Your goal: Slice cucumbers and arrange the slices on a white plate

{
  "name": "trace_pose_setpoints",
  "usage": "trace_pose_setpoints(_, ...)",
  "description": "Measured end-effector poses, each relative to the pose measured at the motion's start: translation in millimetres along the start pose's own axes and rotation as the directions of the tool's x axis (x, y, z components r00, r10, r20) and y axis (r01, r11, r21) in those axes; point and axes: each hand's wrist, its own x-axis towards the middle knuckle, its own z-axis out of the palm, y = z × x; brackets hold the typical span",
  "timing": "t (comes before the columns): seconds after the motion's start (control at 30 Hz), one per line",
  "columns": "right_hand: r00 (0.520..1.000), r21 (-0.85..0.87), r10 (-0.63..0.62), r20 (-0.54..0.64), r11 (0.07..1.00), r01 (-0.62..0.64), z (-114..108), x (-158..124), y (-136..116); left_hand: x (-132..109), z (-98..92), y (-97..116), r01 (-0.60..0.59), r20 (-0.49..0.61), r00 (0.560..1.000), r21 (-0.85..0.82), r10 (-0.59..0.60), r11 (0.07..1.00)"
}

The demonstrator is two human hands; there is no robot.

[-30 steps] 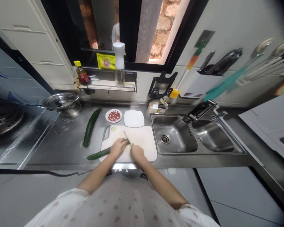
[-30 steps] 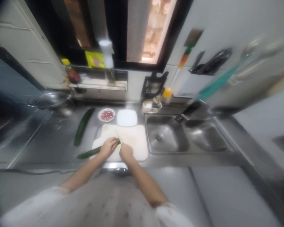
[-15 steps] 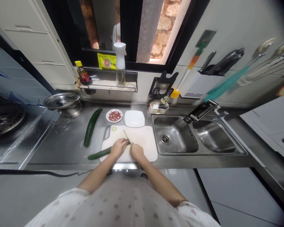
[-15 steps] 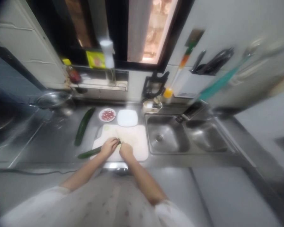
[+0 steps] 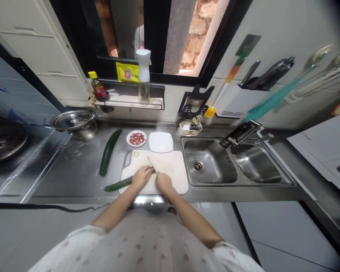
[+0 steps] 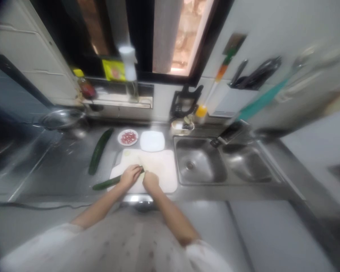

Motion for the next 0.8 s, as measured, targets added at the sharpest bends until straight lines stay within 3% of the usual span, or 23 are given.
trace_pose_setpoints(0.6,0.999,0.021,0.016,-0.041,1.000,-0.015,7,10,-3,-1,-0.1,1,0.013,0.019,1.000,0.014,-0.013,1.000)
trace_pose_setpoints(0.8,0.997,0.000,0.064,0.050,0.998,-0.064,6,-10,2,0,-0.9,0,0.010,0.005,1.000,0.000,-0.010,1.000)
